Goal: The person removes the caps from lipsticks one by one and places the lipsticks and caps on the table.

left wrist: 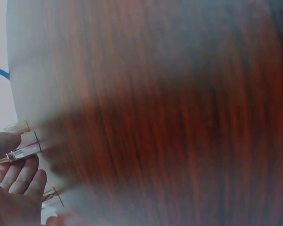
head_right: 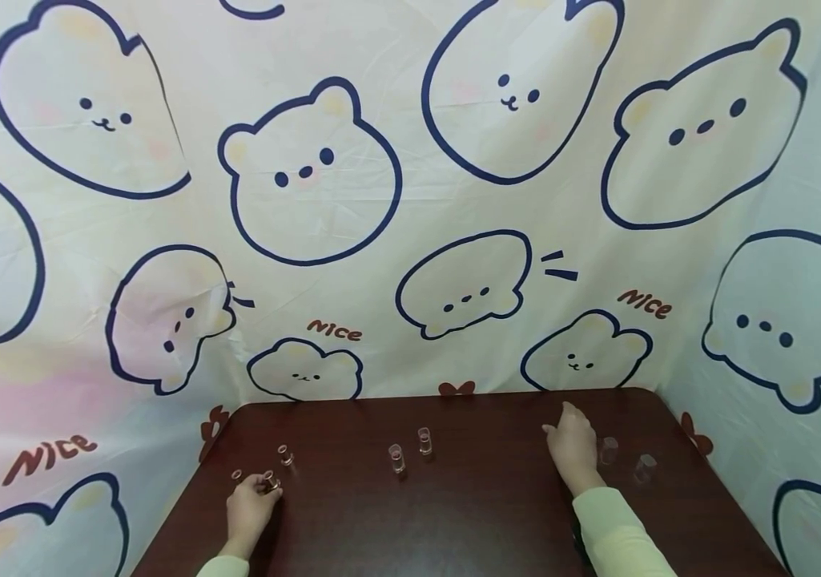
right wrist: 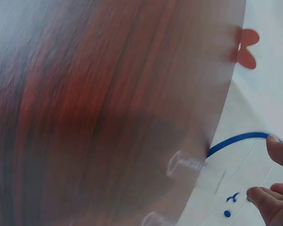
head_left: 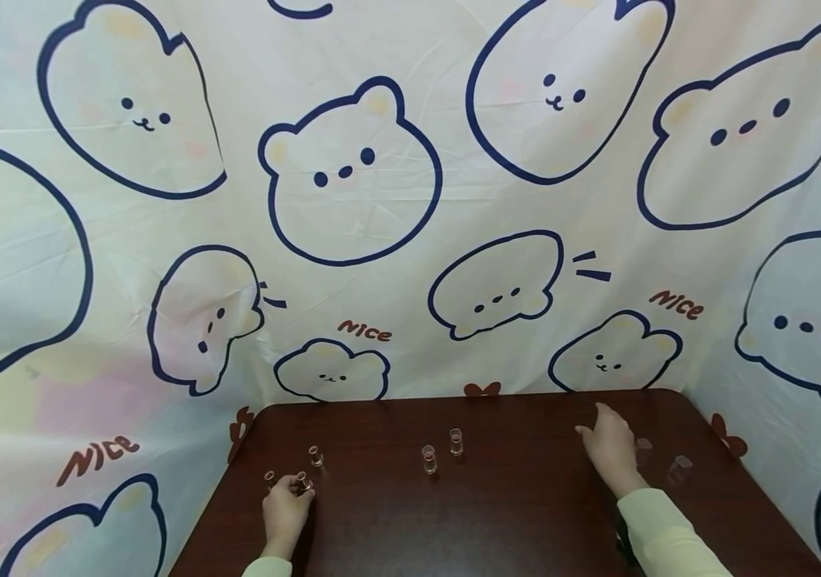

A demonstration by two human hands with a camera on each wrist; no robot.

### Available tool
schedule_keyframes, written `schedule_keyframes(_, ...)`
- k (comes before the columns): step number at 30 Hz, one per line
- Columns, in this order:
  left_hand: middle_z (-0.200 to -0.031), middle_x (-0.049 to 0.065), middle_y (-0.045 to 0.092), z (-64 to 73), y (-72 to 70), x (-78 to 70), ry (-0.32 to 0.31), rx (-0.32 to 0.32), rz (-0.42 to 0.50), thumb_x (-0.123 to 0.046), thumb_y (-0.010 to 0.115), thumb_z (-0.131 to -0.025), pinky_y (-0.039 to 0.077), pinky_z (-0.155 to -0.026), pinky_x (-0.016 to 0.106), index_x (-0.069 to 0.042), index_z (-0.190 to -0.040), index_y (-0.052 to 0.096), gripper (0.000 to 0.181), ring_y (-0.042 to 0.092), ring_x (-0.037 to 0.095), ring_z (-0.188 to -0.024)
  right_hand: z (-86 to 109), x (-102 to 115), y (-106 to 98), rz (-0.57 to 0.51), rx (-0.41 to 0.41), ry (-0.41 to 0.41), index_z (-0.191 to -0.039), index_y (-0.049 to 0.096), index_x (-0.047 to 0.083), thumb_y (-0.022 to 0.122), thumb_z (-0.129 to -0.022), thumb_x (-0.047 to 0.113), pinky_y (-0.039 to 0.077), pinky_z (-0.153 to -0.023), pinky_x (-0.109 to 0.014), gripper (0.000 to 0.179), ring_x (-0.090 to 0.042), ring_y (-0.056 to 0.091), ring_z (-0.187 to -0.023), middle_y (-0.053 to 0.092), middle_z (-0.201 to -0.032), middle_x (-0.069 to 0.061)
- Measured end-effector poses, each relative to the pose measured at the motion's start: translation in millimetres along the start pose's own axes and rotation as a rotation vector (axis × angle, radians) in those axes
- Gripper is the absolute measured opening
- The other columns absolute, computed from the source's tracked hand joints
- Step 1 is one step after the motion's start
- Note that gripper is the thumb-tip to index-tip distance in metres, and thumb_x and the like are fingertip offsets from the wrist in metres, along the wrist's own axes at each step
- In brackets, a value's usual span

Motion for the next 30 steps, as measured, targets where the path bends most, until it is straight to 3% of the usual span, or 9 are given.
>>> schedule_keyframes(9, -0.083, 0.020, 0.069, -2.1, -0.2, 1.1, -0.003, 0.018, -0.027, 0.000, 0.077, -0.075, 0.046, -0.075, 0.055, 0.008, -0.095, 0.066, 0.024, 0.063, 0.041, -0.085, 2.8, 36, 21, -0.123, 0.060, -0.082, -0.134, 0.047, -0.011, 0.073, -0.088, 0.014, 0.044, -0.083, -0.065, 0.059, -0.048, 0.054, -0.111, 0.054, -0.124, -0.034)
schedule_keyframes(11, -0.083, 0.020, 0.069, -2.5, -0.4, 0.9, -0.001, 0.015, -0.027, 0.000, 0.077, -0.076, 0.046, -0.076, 0.055, 0.008, -0.095, 0.066, 0.024, 0.064, 0.041, -0.085, 4.3, 44, 30, -0.158, 0.075, -0.108, -0.133, 0.049, -0.010, 0.074, -0.087, 0.013, 0.046, -0.084, -0.062, 0.058, -0.046, 0.056, -0.110, 0.057, -0.122, -0.032)
schedule_keyframes(13, -0.083, 0.019, 0.069, -2.4, -0.4, 0.6, 0.002, 0.013, -0.024, 0.000, 0.077, -0.076, 0.046, -0.076, 0.055, 0.008, -0.094, 0.066, 0.023, 0.064, 0.041, -0.085, 5.9, 52, 39, -0.211, 0.109, -0.132, -0.133, 0.049, -0.009, 0.074, -0.087, 0.012, 0.051, -0.083, -0.052, 0.057, -0.043, 0.057, -0.110, 0.058, -0.122, -0.031)
schedule_keyframes(18, -0.083, 0.019, 0.069, -1.2, 0.5, 0.2, 0.011, 0.002, -0.011, 0.000, 0.077, -0.075, 0.046, -0.076, 0.055, 0.008, -0.094, 0.067, 0.023, 0.064, 0.041, -0.084, 13.1, 70, 61, -0.316, 0.205, -0.123, -0.134, 0.052, -0.005, 0.074, -0.087, 0.012, 0.051, -0.085, -0.048, 0.054, -0.040, 0.059, -0.110, 0.059, -0.123, -0.026)
schedule_keyframes(30, -0.084, 0.021, 0.069, -1.7, 0.8, 1.8, 0.017, -0.002, -0.010, 0.000, 0.077, -0.075, 0.046, -0.077, 0.056, 0.009, -0.095, 0.067, 0.024, 0.064, 0.042, -0.085, 25.8, 103, 99, -0.373, 0.339, -0.183, -0.127, 0.059, -0.001, 0.074, -0.086, 0.009, 0.051, -0.086, -0.047, 0.045, -0.036, 0.060, -0.109, 0.062, -0.122, -0.020)
Point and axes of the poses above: each hand's wrist, its own z-axis away from the middle knuckle, its own y-axis out of the palm, x = y × z, the point moved 1 cm from there along -z, towards the middle knuckle
